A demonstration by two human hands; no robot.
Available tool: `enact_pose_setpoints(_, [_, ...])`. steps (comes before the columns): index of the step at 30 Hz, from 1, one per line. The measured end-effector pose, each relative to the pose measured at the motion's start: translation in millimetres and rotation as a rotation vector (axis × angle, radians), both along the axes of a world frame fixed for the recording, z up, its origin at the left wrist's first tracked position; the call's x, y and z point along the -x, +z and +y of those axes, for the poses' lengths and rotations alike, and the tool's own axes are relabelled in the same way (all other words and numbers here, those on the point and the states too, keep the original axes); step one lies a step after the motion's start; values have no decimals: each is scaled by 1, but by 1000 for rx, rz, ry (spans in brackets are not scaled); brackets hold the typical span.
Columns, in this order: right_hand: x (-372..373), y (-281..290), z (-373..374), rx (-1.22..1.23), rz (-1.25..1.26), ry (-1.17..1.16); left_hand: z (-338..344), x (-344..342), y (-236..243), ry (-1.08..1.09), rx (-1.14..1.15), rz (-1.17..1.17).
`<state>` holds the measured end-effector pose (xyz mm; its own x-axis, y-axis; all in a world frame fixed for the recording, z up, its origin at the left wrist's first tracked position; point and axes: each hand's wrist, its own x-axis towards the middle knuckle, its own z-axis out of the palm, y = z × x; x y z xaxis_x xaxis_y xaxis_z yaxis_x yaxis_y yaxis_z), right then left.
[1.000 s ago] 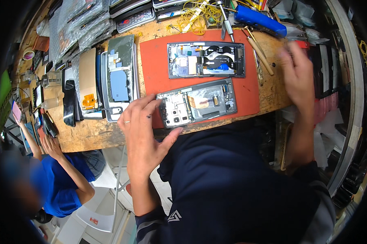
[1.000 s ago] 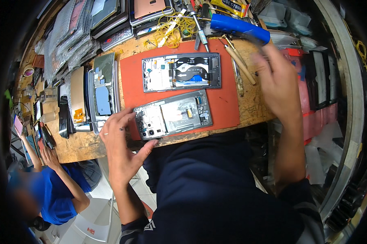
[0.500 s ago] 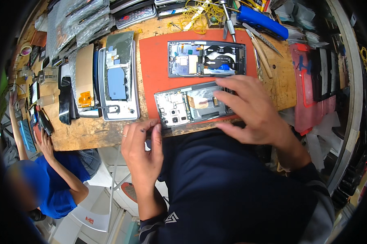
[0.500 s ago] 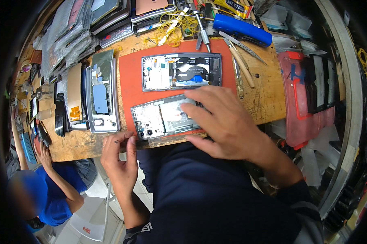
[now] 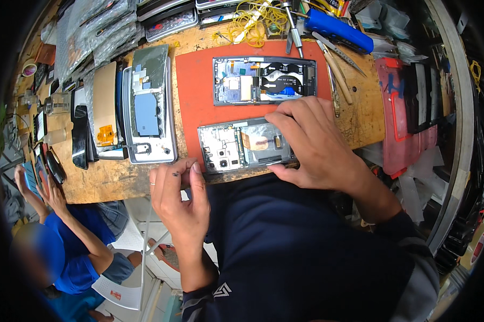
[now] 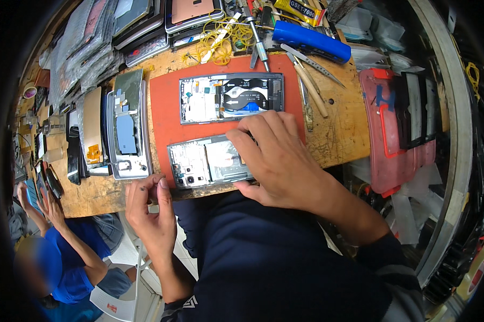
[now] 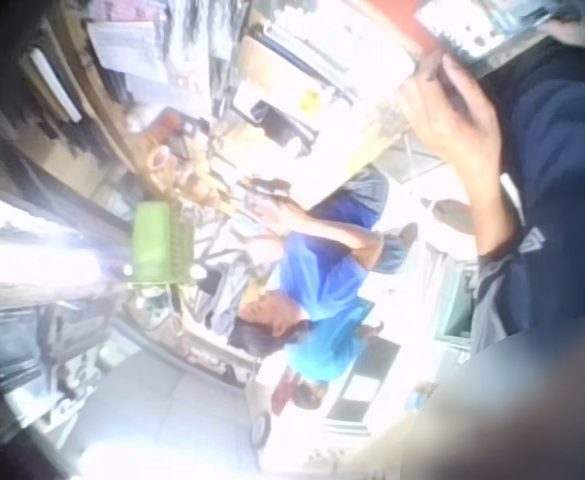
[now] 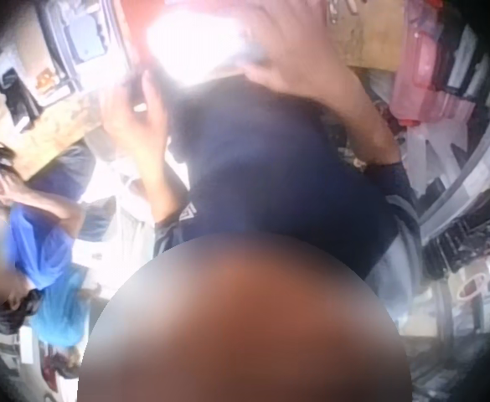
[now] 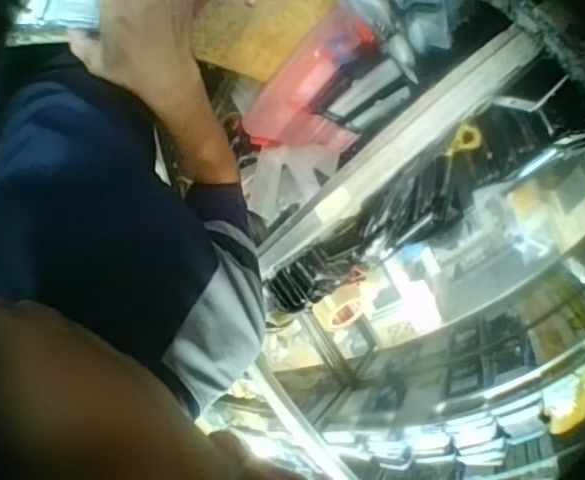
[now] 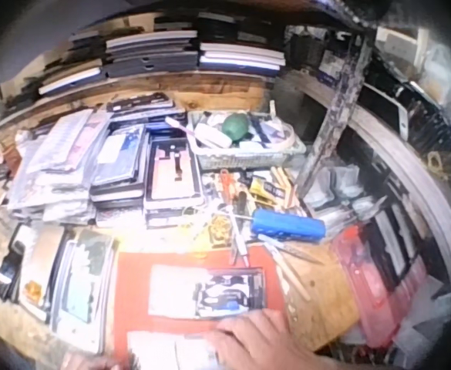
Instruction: The person removes rubber bands from a smartphone, then disassembles the device using a screwdriver and tweezers. They remove the back cover, disconnect ribbon cables, and detach the camera module before reattaching it and reconnecting the cables.
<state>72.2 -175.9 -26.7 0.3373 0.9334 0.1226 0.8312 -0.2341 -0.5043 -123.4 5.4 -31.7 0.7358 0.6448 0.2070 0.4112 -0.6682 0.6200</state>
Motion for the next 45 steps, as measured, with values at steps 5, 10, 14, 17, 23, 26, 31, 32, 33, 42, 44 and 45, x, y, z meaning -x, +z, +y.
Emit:
enact_pose_setpoints(5, [7, -3, 1, 13, -17, -77, -3, 5, 0, 72, 44, 65])
enact_pose_setpoints(10, [48, -12, 11, -20, -7, -272, -10, -6, -3, 174, 140, 49])
enact_pose_setpoints(14, [68, -9, 27, 28, 30, -302, -12, -16, 0, 174, 151, 70])
enact_pose_setpoints(17, [55, -10, 16, -18, 58, -188, -6, -23, 4, 56, -13, 84])
enact_pose_setpoints(23, [51, -6, 6, 50, 107, -98, 15, -55, 9, -253, -351, 203])
enact_pose_setpoints(26, [56, -3, 3, 72, 94, -84, 16, -62, 20, -314, -449, 312])
enact_pose_setpoints(31, [55, -6, -2, 101, 31, -36, 12, -73, 33, -419, -548, 495])
enact_pose_setpoints(32, [53, -7, -2, 109, 15, -20, 15, -75, 33, -442, -575, 534])
enact_pose_setpoints(33, [52, -7, -1, 107, 17, -13, 19, -77, 33, -465, -601, 574])
enact_pose_setpoints(42, [43, -9, 2, 101, 61, 42, 30, -91, 42, -605, -570, 579])
enact_pose_setpoints(44, [41, -9, 1, 98, 95, 46, 21, -90, 40, -601, -657, 571])
enact_pose_setpoints(45, [39, -10, 1, 76, 114, 48, 20, -89, 41, -600, -679, 573])
